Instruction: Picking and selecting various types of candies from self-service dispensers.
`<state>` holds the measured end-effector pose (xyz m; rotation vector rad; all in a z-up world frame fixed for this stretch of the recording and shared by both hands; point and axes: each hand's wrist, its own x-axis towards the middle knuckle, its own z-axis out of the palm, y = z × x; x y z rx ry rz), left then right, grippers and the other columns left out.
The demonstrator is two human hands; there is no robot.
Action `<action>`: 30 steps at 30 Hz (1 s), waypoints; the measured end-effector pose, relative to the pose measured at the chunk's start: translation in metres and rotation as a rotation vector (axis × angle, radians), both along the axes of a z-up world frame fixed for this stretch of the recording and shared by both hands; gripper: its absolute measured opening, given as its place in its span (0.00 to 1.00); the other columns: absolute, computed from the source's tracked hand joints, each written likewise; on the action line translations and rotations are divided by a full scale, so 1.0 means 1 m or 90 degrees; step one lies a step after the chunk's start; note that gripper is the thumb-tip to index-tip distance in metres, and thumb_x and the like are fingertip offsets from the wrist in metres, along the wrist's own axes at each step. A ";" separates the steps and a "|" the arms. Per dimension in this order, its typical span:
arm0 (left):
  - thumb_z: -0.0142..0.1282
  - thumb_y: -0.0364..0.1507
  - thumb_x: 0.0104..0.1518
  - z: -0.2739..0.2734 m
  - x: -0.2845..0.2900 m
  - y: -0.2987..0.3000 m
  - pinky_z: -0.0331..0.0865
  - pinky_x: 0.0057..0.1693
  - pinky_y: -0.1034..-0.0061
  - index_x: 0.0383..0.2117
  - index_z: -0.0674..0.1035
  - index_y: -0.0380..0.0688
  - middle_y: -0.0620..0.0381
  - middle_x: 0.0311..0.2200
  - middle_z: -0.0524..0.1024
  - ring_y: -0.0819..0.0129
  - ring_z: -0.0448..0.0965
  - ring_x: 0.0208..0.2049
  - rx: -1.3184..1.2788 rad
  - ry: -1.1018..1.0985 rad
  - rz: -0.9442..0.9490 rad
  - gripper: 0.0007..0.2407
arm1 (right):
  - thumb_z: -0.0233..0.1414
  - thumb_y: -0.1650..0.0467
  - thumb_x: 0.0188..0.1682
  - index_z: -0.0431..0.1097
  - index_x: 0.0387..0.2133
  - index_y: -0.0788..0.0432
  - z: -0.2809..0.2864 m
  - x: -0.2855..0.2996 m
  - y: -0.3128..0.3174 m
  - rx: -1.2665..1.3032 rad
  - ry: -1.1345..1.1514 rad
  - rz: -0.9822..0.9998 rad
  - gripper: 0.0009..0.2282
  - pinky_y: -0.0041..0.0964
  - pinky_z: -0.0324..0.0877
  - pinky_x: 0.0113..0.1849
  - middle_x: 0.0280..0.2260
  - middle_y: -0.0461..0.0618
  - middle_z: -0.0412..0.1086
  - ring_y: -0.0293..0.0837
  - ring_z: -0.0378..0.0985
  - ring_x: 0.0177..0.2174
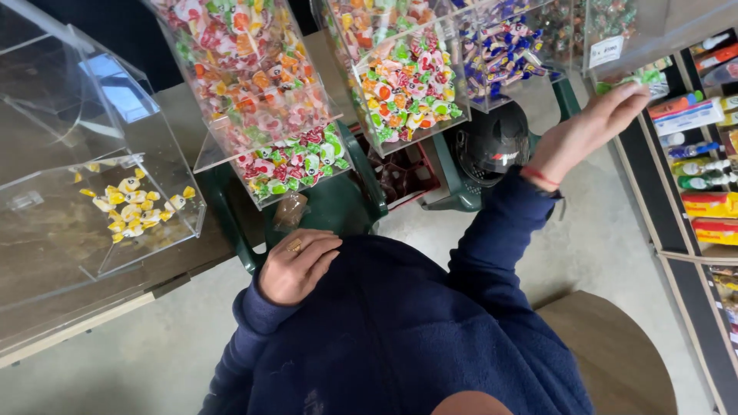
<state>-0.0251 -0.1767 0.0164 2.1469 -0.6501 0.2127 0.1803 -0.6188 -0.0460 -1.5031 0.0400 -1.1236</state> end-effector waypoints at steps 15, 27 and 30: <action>0.64 0.22 0.54 -0.002 0.005 -0.006 0.75 0.51 0.66 0.40 0.81 0.38 0.51 0.41 0.81 0.55 0.82 0.44 0.006 0.003 -0.008 0.09 | 0.44 0.63 0.59 0.61 0.55 0.69 -0.016 0.040 -0.090 0.439 -0.145 0.279 0.20 0.46 0.71 0.54 0.53 0.61 0.71 0.52 0.76 0.52; 0.64 0.22 0.53 0.007 -0.001 -0.003 0.75 0.51 0.67 0.40 0.81 0.37 0.50 0.41 0.81 0.55 0.82 0.44 0.006 -0.014 0.020 0.09 | 0.57 0.71 0.61 0.71 0.44 0.67 -0.002 0.112 -0.114 -0.011 0.346 0.136 0.08 0.32 0.70 0.33 0.33 0.55 0.78 0.42 0.78 0.29; 0.64 0.22 0.53 0.008 -0.005 0.001 0.75 0.51 0.67 0.40 0.81 0.36 0.50 0.41 0.80 0.55 0.82 0.44 0.005 -0.016 0.024 0.10 | 0.60 0.75 0.57 0.76 0.42 0.64 -0.008 0.116 -0.141 -0.570 0.135 0.011 0.04 0.33 0.74 0.38 0.34 0.58 0.79 0.48 0.80 0.33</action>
